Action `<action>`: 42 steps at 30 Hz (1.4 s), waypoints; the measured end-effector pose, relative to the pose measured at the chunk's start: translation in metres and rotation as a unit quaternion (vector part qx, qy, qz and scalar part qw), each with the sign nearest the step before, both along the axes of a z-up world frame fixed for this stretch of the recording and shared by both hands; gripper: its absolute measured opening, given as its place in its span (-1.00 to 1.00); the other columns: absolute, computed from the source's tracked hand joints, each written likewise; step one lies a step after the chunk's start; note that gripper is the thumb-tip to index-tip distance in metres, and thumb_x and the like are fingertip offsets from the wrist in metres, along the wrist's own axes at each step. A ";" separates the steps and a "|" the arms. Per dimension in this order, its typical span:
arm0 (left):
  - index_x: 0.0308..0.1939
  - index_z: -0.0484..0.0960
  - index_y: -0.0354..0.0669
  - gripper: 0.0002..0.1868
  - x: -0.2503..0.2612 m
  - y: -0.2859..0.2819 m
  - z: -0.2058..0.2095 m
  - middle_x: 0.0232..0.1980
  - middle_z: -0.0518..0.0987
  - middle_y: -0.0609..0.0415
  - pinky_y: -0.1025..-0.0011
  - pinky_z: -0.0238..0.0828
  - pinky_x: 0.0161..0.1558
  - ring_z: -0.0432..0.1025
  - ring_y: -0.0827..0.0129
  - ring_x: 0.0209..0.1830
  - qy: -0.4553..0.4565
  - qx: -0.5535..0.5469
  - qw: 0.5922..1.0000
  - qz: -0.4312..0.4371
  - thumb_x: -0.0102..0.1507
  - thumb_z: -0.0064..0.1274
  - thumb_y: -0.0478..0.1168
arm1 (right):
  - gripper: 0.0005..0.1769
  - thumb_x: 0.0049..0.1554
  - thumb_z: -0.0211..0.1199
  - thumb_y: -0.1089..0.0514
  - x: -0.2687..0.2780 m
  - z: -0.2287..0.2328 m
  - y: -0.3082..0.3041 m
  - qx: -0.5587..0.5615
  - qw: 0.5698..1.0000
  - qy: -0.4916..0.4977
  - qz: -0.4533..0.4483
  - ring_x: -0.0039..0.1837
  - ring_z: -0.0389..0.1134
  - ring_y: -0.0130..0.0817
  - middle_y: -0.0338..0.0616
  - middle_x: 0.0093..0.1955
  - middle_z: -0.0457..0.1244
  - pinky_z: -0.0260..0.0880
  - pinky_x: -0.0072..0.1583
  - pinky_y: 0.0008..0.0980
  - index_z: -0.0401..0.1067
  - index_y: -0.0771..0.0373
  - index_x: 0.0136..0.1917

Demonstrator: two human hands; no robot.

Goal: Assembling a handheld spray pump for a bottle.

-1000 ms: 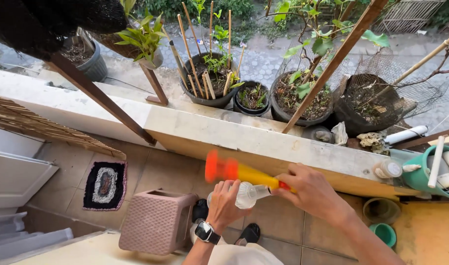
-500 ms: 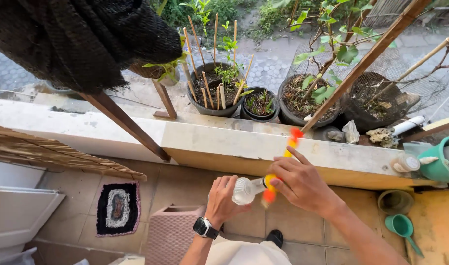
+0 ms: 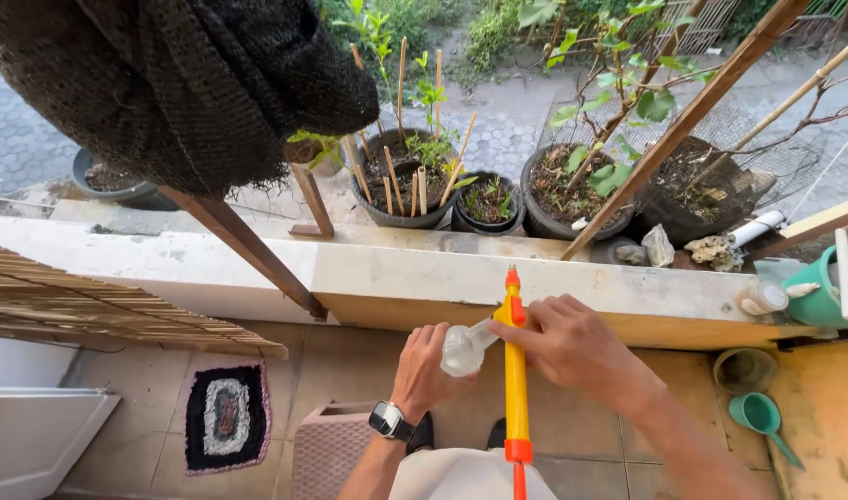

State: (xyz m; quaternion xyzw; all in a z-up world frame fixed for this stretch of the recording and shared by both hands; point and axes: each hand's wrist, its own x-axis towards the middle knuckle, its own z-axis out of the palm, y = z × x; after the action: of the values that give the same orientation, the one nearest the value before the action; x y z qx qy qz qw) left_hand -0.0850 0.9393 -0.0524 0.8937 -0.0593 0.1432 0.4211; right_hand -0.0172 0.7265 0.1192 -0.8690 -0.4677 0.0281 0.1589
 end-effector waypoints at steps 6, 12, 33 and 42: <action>0.11 0.52 -0.32 -0.19 -0.003 -0.006 -0.009 -0.01 0.58 -0.11 0.17 0.41 -0.03 0.44 0.00 0.02 0.003 0.048 0.999 -0.019 -0.13 0.49 -0.04 | -0.65 -0.08 0.38 -0.05 0.000 0.008 0.009 -0.026 0.998 -0.048 -0.044 -0.04 0.41 -0.07 -0.07 -0.13 0.33 0.40 -0.01 -0.10 0.57 0.07 -0.02; 0.14 0.47 -0.43 -0.03 -0.004 -0.021 -0.040 0.01 0.56 -0.19 0.09 0.33 0.11 0.41 -0.06 0.01 -0.063 0.080 0.994 -0.038 -0.26 0.52 -0.08 | -0.51 0.02 0.38 -0.34 0.022 -0.032 -0.005 -0.078 0.950 0.108 -0.281 -0.23 0.45 -0.14 -0.19 -0.38 0.36 0.40 -0.12 -0.14 0.59 0.13 -0.18; 0.20 0.48 -0.30 -0.16 -0.018 -0.068 0.048 -0.01 0.62 -0.17 0.23 0.51 0.09 0.55 -0.04 0.03 0.101 -0.170 0.929 -0.313 -0.06 0.41 0.01 | -0.41 0.30 -0.21 -0.22 0.017 -0.004 -0.083 0.169 0.966 -0.044 0.190 -0.31 0.13 -0.05 -0.13 -0.40 0.04 0.18 -0.17 -0.07 0.09 0.18 -0.40; 0.14 0.50 -0.25 -0.22 -0.006 -0.091 0.043 -0.08 0.67 -0.09 0.32 0.55 -0.02 0.60 0.12 -0.09 0.149 -0.215 0.961 -0.088 -0.10 0.41 -0.04 | -0.55 0.27 -0.08 -0.01 0.024 -0.040 -0.078 0.116 0.975 -0.073 -0.174 -0.30 0.29 0.07 -0.02 -0.47 0.21 0.26 -0.15 0.03 0.34 0.18 -0.38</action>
State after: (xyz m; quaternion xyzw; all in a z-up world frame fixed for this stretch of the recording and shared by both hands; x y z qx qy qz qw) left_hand -0.0911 0.8479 -0.0094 0.7844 -0.0423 -0.0199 0.6185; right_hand 0.0071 0.6488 0.0796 -0.9124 -0.3201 -0.1176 0.2263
